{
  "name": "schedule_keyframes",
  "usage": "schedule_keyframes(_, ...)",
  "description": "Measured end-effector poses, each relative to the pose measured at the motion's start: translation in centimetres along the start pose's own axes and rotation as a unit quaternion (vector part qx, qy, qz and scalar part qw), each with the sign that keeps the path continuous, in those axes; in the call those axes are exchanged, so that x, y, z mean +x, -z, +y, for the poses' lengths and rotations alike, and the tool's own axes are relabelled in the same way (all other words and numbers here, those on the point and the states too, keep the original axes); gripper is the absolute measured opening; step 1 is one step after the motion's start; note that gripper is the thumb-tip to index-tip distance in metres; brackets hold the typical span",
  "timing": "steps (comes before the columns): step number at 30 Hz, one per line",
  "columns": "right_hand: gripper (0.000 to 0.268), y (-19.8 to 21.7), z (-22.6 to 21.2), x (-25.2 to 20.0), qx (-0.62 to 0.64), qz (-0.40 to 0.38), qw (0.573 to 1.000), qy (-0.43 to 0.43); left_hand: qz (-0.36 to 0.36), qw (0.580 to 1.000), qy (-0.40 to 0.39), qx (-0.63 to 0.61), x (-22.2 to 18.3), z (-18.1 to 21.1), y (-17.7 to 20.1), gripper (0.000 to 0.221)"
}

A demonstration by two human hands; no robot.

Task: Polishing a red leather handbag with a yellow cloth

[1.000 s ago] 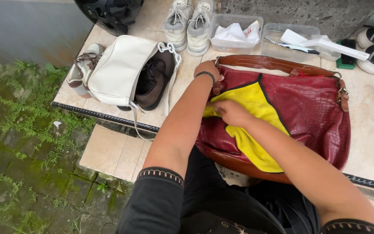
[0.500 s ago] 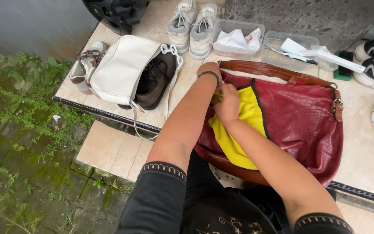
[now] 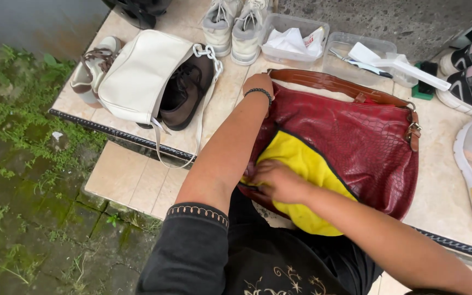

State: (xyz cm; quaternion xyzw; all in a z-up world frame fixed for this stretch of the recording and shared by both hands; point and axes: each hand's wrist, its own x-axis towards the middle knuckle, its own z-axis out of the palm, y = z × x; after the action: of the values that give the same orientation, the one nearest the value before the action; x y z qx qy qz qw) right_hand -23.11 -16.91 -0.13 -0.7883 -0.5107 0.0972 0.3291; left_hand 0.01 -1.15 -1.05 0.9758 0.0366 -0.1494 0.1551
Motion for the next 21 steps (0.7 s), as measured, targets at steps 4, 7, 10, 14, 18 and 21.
schedule_keyframes(4,0.029,3.6,6.7,-3.5,-0.013,0.18,0.98,-0.085,0.03,0.999,-0.001,-0.02,-1.2,0.2,0.2,0.036)
schedule_keyframes(7,0.032,5.0,12.5,-6.4,-0.135,0.219,0.923,-0.286,0.051,0.998,0.005,-0.031,0.0,-0.1,-2.1,0.027)
schedule_keyframes(10,0.028,4.0,12.2,-5.7,-0.195,0.257,0.918,-0.233,0.068,0.997,0.015,-0.041,0.0,0.0,-2.4,0.023)
schedule_keyframes(14,0.019,6.6,-4.6,-1.7,0.044,0.1,0.987,-0.118,0.051,0.998,0.023,-0.039,-1.3,0.6,-1.2,0.027)
schedule_keyframes(18,0.033,0.6,-1.8,-3.7,-0.015,-0.012,0.994,-0.112,0.064,0.997,0.016,-0.041,-2.2,1.0,-1.2,0.029)
schedule_keyframes(21,0.034,0.8,-0.8,-3.0,-0.023,-0.043,0.986,-0.157,0.07,0.996,0.029,-0.051,-3.3,1.2,-1.4,0.035)
